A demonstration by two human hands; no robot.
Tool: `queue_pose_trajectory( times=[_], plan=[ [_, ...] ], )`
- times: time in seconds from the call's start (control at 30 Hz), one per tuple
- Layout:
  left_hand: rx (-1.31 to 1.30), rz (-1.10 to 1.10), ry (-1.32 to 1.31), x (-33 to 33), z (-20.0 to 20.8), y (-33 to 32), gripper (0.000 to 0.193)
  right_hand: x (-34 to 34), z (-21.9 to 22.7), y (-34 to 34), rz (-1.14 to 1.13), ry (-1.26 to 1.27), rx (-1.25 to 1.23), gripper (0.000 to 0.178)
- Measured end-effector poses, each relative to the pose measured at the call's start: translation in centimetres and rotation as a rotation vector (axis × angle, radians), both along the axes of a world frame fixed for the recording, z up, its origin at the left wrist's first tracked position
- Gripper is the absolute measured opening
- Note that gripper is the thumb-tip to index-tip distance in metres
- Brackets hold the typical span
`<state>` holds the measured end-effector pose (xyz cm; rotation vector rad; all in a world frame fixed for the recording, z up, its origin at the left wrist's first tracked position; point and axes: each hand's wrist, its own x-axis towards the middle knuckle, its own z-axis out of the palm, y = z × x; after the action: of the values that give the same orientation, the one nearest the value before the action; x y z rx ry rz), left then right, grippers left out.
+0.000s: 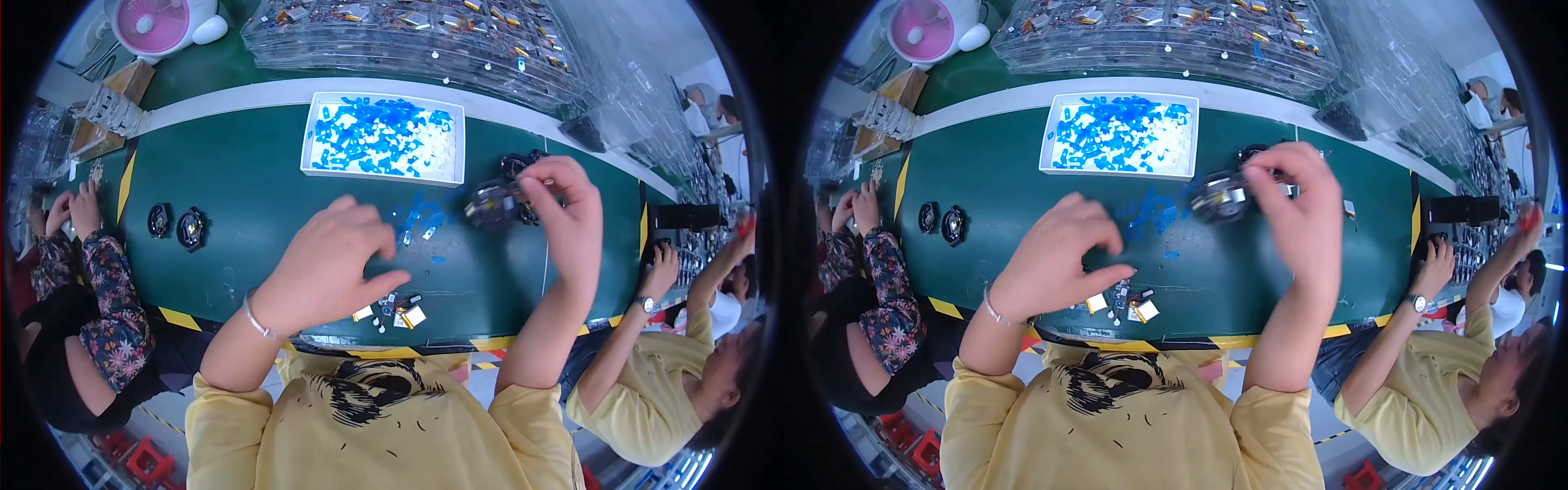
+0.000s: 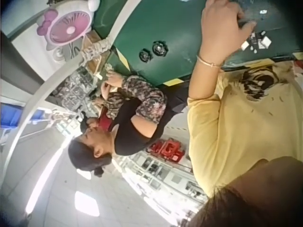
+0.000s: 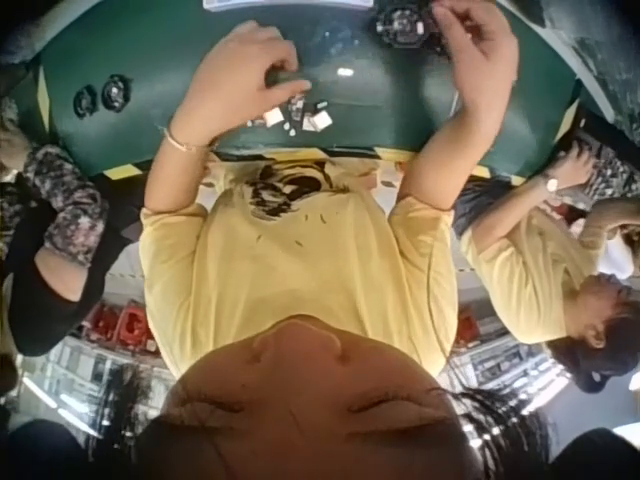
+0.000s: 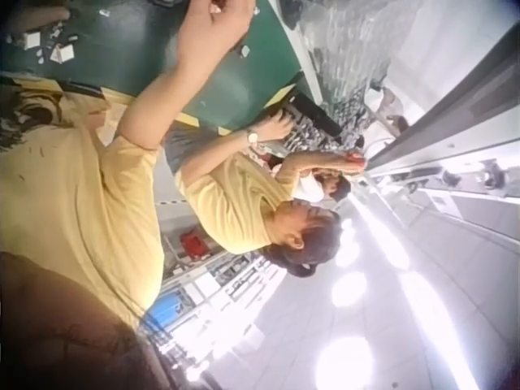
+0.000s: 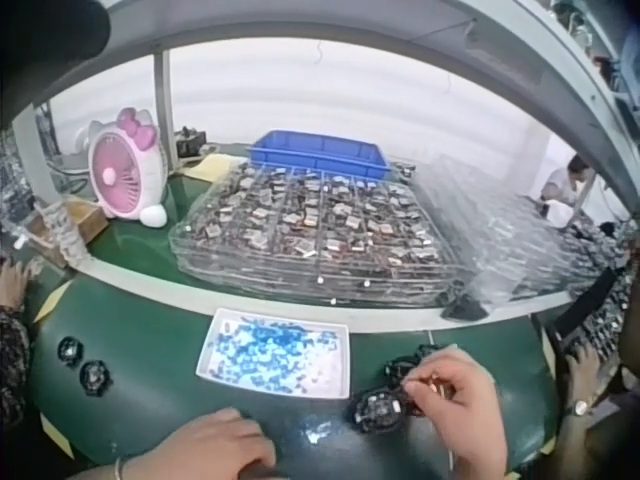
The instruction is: Assembling small electronic speaker components on a factory production line.
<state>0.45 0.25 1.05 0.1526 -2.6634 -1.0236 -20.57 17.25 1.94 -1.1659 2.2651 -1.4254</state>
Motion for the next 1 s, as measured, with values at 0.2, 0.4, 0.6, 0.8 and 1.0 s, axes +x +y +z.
queue_pose_trajectory(
  times=[0.2, 0.4, 0.6, 0.8, 1.0],
  plan=[
    [-0.261, -0.104, -0.399, 1.4, 0.6, 2.6, 0.027, -0.2, -1.0, -0.7, -0.535, 0.815, 0.227, 0.017],
    [0.674, 0.007, -0.341, 0.8, 0.7, 0.8, 0.021, 3.9, -0.9, -2.7, 0.024, 0.407, -0.103, 0.013],
    [1.270, 0.241, 0.083, 0.8, 1.1, -0.4, 0.023, 9.8, -0.3, -3.4, 0.311, -0.498, -0.152, 0.016],
    [1.372, 0.128, 0.162, 1.4, 1.1, -0.3, 0.017, 8.4, -2.3, -4.0, 0.391, -0.350, -0.294, 0.057],
    [1.346, 0.074, 0.011, 2.1, 2.5, -1.0, 0.012, 9.3, -2.5, -5.1, 0.788, -0.851, -0.175, 0.059]
  ],
)
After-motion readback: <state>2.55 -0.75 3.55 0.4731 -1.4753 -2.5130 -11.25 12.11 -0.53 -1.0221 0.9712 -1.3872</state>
